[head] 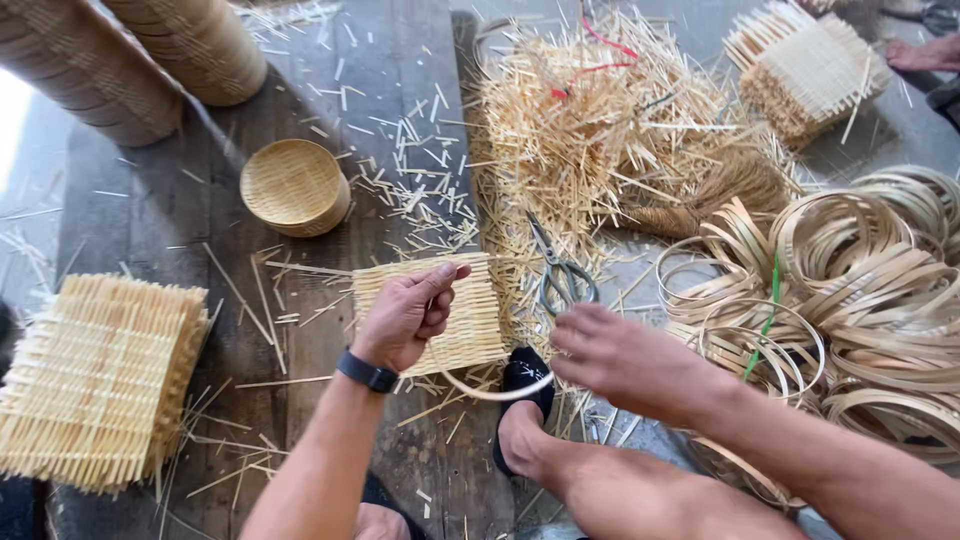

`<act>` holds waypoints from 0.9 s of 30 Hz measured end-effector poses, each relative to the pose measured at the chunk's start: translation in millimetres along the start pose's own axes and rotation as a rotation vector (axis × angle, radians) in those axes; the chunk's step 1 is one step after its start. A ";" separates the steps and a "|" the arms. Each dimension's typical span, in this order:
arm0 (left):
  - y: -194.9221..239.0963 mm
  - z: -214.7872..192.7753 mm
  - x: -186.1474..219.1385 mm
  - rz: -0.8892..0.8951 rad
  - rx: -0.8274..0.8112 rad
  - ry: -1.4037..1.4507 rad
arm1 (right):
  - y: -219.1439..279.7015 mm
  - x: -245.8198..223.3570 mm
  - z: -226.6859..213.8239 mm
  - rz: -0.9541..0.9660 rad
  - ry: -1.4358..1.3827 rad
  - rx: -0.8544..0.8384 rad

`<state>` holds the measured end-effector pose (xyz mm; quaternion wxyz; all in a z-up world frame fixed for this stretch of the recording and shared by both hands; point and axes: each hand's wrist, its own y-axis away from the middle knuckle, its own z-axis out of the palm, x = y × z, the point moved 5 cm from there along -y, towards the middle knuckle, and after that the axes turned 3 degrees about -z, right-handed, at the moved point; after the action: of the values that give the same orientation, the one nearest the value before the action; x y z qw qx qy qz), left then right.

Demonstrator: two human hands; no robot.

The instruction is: The person weaves small round bamboo baskets by placing a pre-woven square mat over a circular frame, trimming the excess with shears, and stacking the finished baskets. The process is repeated multiple times.

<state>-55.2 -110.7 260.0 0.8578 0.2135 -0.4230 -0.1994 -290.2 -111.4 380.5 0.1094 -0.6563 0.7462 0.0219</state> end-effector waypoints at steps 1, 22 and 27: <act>7.3 -1.3 -0.4 0.037 0.017 0.018 | -5.4 3.2 -8.6 0.050 -0.127 0.083; 49.9 -4.2 -47.4 -0.168 0.157 0.030 | -108.2 -40.8 42.8 0.171 -0.052 0.421; 38.7 -22.6 -44.4 0.034 -0.018 0.110 | -100.7 14.3 60.0 0.529 -0.508 0.483</act>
<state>-55.6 -50.9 239.8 0.8848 0.2092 -0.3771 -0.1765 -184.7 -128.6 330.4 0.4304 -0.3718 0.8218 0.0346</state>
